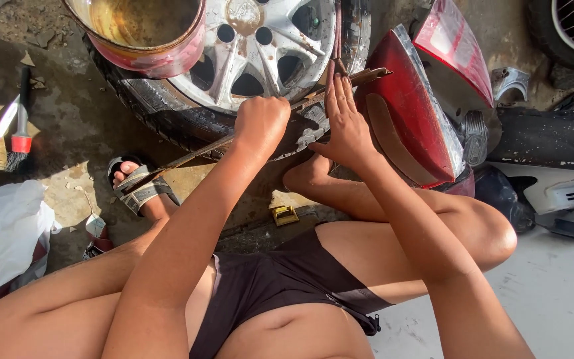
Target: The person sits on the ground and uses a metal scraper to remove old paint from a curved metal part. The part is placed on a car tire for stability, and the person repeatedly scrapes the surface to clean it.
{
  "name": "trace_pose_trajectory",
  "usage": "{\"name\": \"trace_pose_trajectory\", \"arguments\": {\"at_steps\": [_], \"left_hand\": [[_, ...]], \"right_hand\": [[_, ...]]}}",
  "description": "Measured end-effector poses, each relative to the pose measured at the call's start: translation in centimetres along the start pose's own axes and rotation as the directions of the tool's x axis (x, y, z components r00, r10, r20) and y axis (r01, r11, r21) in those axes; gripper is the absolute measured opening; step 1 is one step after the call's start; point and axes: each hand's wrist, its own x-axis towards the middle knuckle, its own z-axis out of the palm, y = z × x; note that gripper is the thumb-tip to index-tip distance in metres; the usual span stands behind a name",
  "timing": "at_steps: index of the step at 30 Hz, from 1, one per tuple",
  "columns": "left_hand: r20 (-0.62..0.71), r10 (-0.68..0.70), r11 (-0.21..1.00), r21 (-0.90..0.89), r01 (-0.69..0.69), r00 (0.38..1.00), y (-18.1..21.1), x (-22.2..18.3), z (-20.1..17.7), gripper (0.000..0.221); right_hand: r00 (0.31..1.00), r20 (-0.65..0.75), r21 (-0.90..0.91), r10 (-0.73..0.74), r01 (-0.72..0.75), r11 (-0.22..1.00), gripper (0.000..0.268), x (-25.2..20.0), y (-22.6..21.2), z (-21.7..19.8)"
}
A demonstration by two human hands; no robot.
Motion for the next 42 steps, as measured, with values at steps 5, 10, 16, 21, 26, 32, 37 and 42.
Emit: {"name": "trace_pose_trajectory", "arguments": {"at_steps": [5,10,16,21,26,32,37,42], "left_hand": [[0.13,-0.023,0.994,-0.099,0.036,0.991,-2.8,1.3,-0.3,0.009],[0.374,-0.07,0.979,-0.152,0.135,0.925,-4.9,2.8,-0.8,0.019],[0.489,-0.061,0.965,-0.194,0.177,0.87,-5.7,4.1,-1.4,0.023],[0.514,-0.083,0.958,-0.195,0.211,0.854,-5.7,4.0,-1.9,0.023],[0.52,-0.086,0.955,-0.2,0.219,0.85,-5.5,4.1,-2.3,0.024],[0.568,-0.084,0.952,-0.196,0.234,0.818,-5.7,4.1,-2.2,0.031],[0.56,-0.1,0.953,-0.184,0.241,0.823,-5.2,4.2,-3.8,0.027],[0.558,-0.109,0.965,-0.14,0.222,0.822,-4.9,4.2,-4.1,0.025]], "right_hand": [[0.976,-0.144,-0.491,-0.161,0.071,0.868,0.12,0.4,2.8,-2.2],[0.945,-0.173,-0.303,-0.278,0.218,0.928,0.117,1.8,2.4,-2.4],[0.9,-0.267,-0.463,-0.346,0.195,0.865,0.079,3.1,3.0,-3.9],[0.977,0.041,-0.311,-0.207,0.21,0.927,0.097,4.1,4.4,-3.9],[0.942,-0.111,-0.182,-0.318,0.295,0.938,0.092,3.4,3.2,-4.4],[0.977,-0.076,-0.232,-0.198,0.176,0.957,0.092,2.3,3.4,-1.7],[0.996,0.034,-0.19,-0.087,0.092,0.977,0.092,3.7,3.6,-1.8],[0.975,-0.16,-0.229,-0.155,0.117,0.966,0.1,2.6,2.5,2.2]]}}
